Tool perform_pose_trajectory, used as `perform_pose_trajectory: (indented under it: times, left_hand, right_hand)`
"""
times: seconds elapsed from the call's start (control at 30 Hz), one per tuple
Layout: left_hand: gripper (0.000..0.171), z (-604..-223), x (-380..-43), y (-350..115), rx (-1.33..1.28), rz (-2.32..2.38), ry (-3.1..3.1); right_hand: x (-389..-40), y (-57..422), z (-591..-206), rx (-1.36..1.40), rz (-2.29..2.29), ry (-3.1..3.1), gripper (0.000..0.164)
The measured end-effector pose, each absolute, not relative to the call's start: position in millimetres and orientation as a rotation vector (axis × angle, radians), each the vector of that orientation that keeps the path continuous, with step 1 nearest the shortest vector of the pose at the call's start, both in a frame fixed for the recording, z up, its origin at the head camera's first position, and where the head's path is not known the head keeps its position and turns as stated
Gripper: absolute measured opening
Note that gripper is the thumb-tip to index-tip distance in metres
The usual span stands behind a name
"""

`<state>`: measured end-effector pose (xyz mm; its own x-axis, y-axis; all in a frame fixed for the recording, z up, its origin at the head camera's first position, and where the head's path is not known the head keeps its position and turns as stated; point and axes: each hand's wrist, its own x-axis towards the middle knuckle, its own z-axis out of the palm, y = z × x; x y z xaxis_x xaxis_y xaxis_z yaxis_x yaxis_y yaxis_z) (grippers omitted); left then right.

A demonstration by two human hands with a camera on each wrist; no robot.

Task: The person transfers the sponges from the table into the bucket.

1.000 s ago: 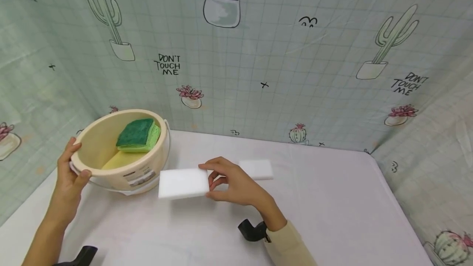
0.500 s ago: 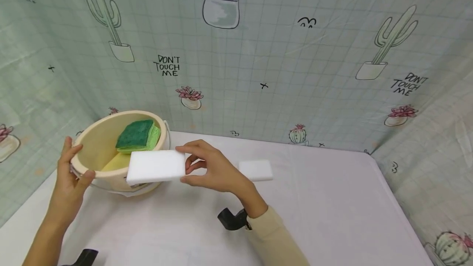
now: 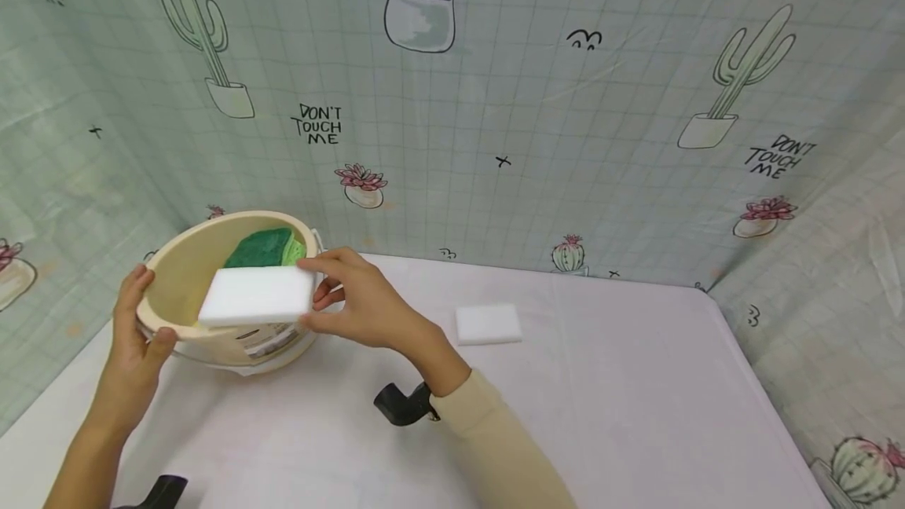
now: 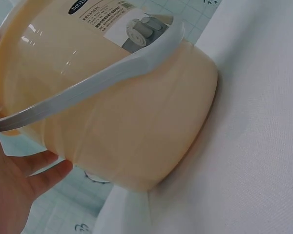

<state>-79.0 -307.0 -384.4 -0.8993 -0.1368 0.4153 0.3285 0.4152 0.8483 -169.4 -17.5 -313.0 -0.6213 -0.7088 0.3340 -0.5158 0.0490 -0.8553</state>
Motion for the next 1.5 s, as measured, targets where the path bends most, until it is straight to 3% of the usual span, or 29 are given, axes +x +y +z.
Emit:
perform_pose_trajectory:
  times: [0.87,1.5]
  left_hand:
    - [0.068,-385,-78,-307,-0.184,-1.476,-2.243]
    - [0.066,-387,-80,-308,-0.229,-1.45,-2.26]
  right_hand:
    - [-166,-86,-292,-1.073,-1.265,2.474,0.063]
    - [-167,-96,-291,-1.047,-1.11,2.583,0.062]
